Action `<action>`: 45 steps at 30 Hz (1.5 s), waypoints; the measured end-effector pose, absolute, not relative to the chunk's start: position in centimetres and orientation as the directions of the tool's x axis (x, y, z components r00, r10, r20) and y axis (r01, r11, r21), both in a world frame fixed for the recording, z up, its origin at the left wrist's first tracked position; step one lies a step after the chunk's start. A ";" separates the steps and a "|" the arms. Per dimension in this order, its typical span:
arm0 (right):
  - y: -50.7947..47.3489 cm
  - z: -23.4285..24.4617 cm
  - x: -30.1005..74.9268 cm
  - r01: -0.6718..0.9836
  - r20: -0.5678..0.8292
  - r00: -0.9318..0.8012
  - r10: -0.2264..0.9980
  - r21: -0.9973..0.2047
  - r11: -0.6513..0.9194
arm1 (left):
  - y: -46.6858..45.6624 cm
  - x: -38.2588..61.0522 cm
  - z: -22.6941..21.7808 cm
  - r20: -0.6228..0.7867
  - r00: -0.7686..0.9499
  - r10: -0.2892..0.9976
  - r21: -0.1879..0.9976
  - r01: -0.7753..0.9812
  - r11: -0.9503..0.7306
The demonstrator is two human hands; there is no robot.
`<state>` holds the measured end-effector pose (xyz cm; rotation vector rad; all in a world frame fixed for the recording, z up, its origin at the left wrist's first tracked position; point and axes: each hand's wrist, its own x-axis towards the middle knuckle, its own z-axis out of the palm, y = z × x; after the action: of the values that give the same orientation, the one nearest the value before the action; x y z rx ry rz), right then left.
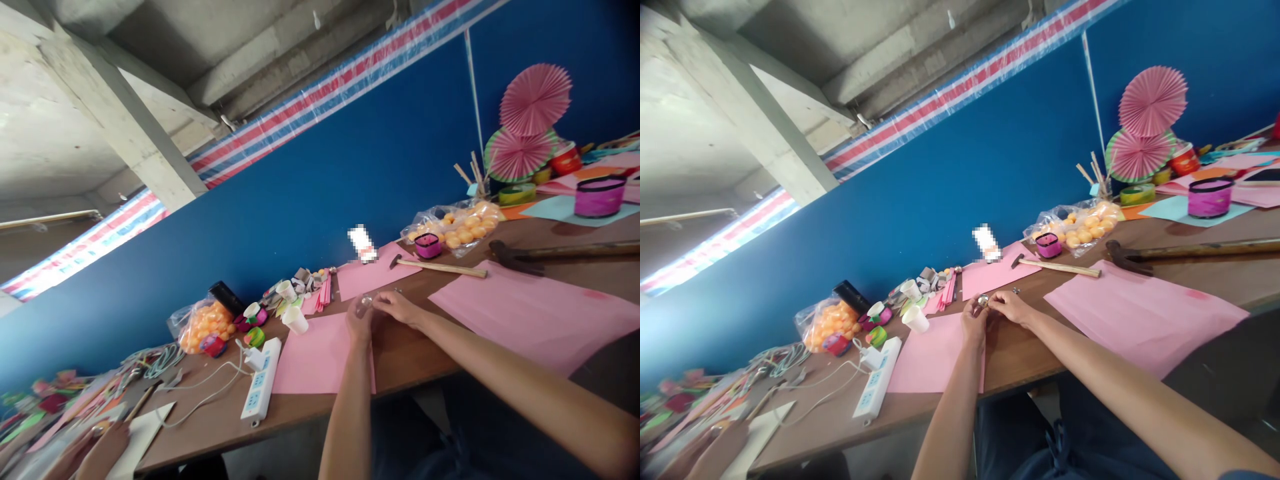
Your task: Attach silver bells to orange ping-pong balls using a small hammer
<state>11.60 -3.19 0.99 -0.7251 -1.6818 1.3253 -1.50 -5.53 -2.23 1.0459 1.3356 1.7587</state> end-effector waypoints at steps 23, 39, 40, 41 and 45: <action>-3.1 1.2 11.7 -0.035 0.209 -0.436 0.875 -0.976 0.216 | -6.4 -0.9 -1.6 0.220 -0.396 0.892 0.967 -0.033 -0.253; -3.1 1.0 11.7 -0.109 0.138 -0.420 0.897 -0.989 0.102 | -6.4 -1.2 -1.7 0.255 -0.370 0.893 0.965 0.045 -0.257; -3.0 0.9 11.6 -0.113 0.134 -0.419 0.898 -0.989 0.095 | -6.4 -1.2 -1.7 0.257 -0.366 0.894 0.965 0.049 -0.257; -3.0 0.9 11.6 -0.117 0.130 -0.417 0.899 -0.989 0.089 | -6.4 -1.2 -1.7 0.258 -0.363 0.896 0.965 0.052 -0.256; -2.9 0.7 11.5 -0.126 0.110 -0.399 0.910 -0.990 0.064 | -6.5 -1.0 -1.5 0.263 -0.361 0.895 0.964 0.059 -0.259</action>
<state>11.45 -2.88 0.72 -0.8323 -1.4598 1.4860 -1.03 -6.49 -1.51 1.2150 1.3509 1.6896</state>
